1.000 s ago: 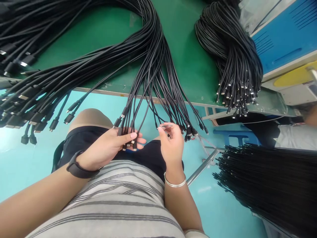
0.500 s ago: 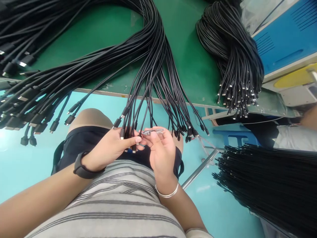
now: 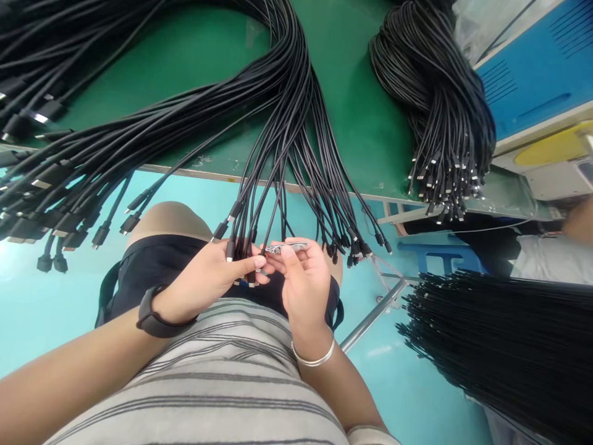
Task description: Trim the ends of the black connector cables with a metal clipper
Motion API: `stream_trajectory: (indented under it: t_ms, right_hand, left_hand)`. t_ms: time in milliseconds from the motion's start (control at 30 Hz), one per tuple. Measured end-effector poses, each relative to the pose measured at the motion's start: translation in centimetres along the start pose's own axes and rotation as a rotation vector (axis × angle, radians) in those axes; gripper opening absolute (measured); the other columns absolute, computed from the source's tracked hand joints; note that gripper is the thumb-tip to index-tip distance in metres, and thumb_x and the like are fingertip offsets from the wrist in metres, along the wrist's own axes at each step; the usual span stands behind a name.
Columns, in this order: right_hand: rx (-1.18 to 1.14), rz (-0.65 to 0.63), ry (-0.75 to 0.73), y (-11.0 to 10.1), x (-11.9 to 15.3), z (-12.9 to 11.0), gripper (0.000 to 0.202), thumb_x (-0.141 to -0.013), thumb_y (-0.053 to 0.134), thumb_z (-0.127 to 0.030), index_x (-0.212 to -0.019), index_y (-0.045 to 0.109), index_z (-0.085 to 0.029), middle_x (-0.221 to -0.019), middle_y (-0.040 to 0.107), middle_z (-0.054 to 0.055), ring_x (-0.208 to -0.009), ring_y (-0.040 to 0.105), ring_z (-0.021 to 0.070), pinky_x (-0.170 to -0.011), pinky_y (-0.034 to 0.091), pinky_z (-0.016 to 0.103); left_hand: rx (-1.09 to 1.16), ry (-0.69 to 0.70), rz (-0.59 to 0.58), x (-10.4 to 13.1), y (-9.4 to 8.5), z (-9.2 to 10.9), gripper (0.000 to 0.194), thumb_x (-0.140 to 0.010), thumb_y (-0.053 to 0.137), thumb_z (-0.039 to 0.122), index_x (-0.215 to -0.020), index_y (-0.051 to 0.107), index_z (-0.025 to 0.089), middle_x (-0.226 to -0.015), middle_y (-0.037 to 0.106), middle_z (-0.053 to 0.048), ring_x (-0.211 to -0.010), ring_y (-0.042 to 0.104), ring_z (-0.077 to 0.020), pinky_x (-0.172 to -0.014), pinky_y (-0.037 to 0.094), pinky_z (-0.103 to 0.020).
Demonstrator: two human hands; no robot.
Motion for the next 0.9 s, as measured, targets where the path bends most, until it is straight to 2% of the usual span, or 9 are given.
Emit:
stream_trajectory:
  t_ms: [133, 267, 500, 700, 800, 900]
  right_hand:
    - [0.002, 0.04, 0.003, -0.08, 0.01, 0.03, 0.02, -0.082, 0.076, -0.033, -0.092, 0.063, -0.021, -0.084, 0.077, 0.002, -0.077, 0.077, 0.018, -0.074, 0.066, 0.034]
    - [-0.028, 0.009, -0.002, -0.12, -0.06, 0.0, 0.018, -0.083, 0.075, -0.031, -0.093, 0.063, -0.022, -0.087, 0.075, 0.0, -0.077, 0.077, 0.0176, -0.079, 0.066, 0.035]
    - [-0.016, -0.044, 0.001, -0.22, -0.05, 0.27, 0.02, -0.082, 0.076, -0.032, -0.094, 0.063, -0.021, -0.088, 0.075, 0.001, -0.087, 0.075, 0.0188, -0.083, 0.062, 0.035]
    - [0.003, -0.019, -0.024, -0.2, 0.1, 0.31, 0.021, -0.082, 0.077, -0.031, -0.094, 0.064, -0.021, -0.087, 0.073, 0.001, -0.087, 0.075, 0.0176, -0.085, 0.061, 0.033]
    - [0.004, -0.016, -0.025, -0.2, 0.04, 0.17, 0.02, -0.082, 0.076, -0.031, -0.094, 0.064, -0.021, -0.088, 0.074, 0.001, -0.087, 0.074, 0.0176, -0.085, 0.061, 0.034]
    - [-0.015, -0.009, -0.01, -0.23, -0.11, 0.03, 0.02, -0.082, 0.076, -0.032, -0.092, 0.063, -0.021, -0.086, 0.074, 0.001, -0.085, 0.075, 0.0181, -0.085, 0.062, 0.036]
  left_hand:
    - [0.077, -0.042, 0.022, 0.0, 0.48, 0.04, 0.028, -0.075, 0.083, 0.036, -0.086, 0.065, 0.017, -0.071, 0.074, -0.004, -0.065, 0.07, -0.0176, -0.064, 0.057, -0.027]
    - [0.117, -0.048, 0.081, 0.07, 0.54, -0.04, 0.031, -0.068, 0.088, 0.029, -0.08, 0.063, 0.017, -0.064, 0.069, 0.003, -0.06, 0.069, -0.0147, -0.058, 0.056, -0.022]
    - [0.094, -0.049, 0.137, 0.03, 0.3, -0.41, 0.028, -0.07, 0.087, 0.032, -0.077, 0.066, 0.016, -0.067, 0.071, -0.003, -0.063, 0.072, -0.0187, -0.06, 0.059, -0.026]
    - [0.033, -0.017, 0.172, 0.38, 0.85, 0.39, 0.035, -0.058, 0.092, 0.02, -0.074, 0.061, 0.018, -0.059, 0.067, 0.002, -0.057, 0.069, -0.0186, -0.055, 0.057, -0.025]
    - [-0.022, -0.022, 0.196, 0.5, 0.85, 0.47, 0.029, -0.065, 0.089, 0.028, -0.077, 0.065, 0.017, -0.064, 0.072, -0.003, -0.062, 0.072, -0.0213, -0.059, 0.06, -0.028]
    - [0.016, -0.036, 0.176, 0.49, 0.77, 0.18, 0.03, -0.07, 0.086, 0.037, -0.082, 0.068, 0.016, -0.077, 0.077, -0.009, -0.073, 0.075, -0.0271, -0.066, 0.063, -0.033]
Point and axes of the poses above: each hand's wrist, its own x-axis away from the middle knuckle, its own y-axis out of the palm, z = x × y, the point moved 2 cm from there along -x, towards the middle knuckle
